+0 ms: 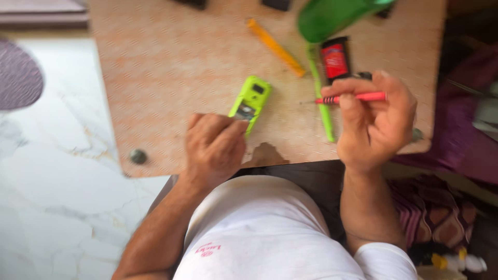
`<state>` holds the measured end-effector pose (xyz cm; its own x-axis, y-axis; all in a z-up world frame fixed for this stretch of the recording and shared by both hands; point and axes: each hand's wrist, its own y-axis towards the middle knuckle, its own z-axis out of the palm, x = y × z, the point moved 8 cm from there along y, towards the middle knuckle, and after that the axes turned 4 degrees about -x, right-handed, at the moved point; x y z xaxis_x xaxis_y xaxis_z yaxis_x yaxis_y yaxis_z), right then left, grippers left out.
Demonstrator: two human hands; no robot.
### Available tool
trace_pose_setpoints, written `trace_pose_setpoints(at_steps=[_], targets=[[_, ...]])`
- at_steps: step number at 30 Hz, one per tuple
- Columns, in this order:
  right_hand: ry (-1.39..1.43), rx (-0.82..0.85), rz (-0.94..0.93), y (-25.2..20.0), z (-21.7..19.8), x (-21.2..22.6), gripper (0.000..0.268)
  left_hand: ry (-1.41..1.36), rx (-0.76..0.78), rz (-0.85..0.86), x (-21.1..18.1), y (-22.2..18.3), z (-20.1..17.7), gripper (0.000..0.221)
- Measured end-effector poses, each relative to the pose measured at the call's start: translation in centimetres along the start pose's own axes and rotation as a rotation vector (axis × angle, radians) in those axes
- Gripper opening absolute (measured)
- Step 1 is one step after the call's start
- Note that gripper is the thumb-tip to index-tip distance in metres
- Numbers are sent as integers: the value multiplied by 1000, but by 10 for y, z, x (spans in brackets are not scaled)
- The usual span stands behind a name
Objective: The person uses a screwdriver to remove screws from the back of a lime-green mobile phone, takes out the battery and SIM card, and then uses a yellow utility knife to scrape a wire before continuing to work on the internal components with the screwdriver.
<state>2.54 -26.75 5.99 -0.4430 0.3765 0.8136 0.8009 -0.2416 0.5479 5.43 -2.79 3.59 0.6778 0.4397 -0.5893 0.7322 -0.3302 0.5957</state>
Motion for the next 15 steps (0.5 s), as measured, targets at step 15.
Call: trace_pose_setpoints(at_steps=[15], targets=[[7,285,-33,-17,77,30,37,56,68,-2,3,0,0,38]])
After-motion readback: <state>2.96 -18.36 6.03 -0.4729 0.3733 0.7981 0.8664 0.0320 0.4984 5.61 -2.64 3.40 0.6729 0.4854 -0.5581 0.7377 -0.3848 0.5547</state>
